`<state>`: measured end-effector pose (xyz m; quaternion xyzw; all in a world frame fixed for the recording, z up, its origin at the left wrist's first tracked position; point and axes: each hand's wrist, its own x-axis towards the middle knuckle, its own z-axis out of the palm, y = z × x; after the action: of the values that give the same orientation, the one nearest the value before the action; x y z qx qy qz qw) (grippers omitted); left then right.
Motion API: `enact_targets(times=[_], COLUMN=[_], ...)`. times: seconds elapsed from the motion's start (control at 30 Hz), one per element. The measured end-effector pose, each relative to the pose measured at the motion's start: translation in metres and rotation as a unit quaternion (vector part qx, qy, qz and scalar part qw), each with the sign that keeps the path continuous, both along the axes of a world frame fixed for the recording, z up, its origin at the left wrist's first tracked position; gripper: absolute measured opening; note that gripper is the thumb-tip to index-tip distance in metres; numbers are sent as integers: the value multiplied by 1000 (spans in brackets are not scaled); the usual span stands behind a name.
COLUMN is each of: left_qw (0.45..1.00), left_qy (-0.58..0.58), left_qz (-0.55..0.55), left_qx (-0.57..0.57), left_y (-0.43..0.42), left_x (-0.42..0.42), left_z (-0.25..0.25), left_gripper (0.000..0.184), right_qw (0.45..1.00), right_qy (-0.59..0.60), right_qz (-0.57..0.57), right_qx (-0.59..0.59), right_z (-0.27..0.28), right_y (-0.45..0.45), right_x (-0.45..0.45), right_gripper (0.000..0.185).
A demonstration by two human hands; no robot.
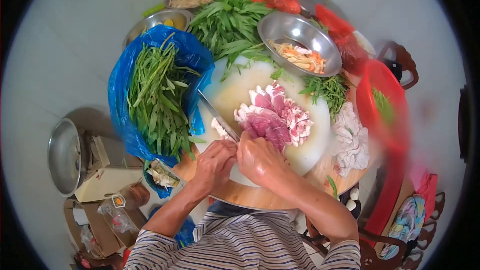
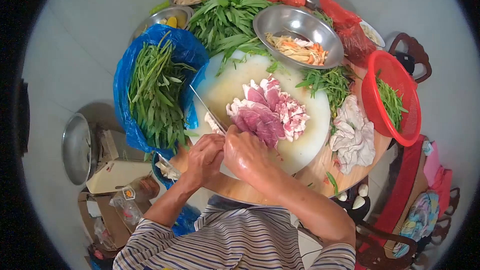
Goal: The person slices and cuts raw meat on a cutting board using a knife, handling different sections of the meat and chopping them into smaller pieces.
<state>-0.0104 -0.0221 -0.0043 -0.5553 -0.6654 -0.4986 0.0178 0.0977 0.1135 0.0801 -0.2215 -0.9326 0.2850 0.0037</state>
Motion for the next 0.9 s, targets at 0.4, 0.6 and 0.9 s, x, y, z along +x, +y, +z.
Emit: enact_targets(times=[0.4, 0.6, 0.9], left_qw=[1000, 1000, 1000], left_qy=[-1, -4, -5], left_qz=[7, 7, 15], left_qx=[-7, 10, -13], left_y=[-2, 0, -5], left_x=[1, 2, 4], left_z=[-3, -6, -2], left_gripper=[25, 26, 21], right_qw=[1000, 999, 1000], right_qy=[-3, 19, 1], right_qz=[11, 28, -1], right_qx=[1, 30, -15], right_z=[-6, 12, -8], right_y=[3, 1, 13], right_x=[-20, 11, -39], right_gripper=[21, 20, 29])
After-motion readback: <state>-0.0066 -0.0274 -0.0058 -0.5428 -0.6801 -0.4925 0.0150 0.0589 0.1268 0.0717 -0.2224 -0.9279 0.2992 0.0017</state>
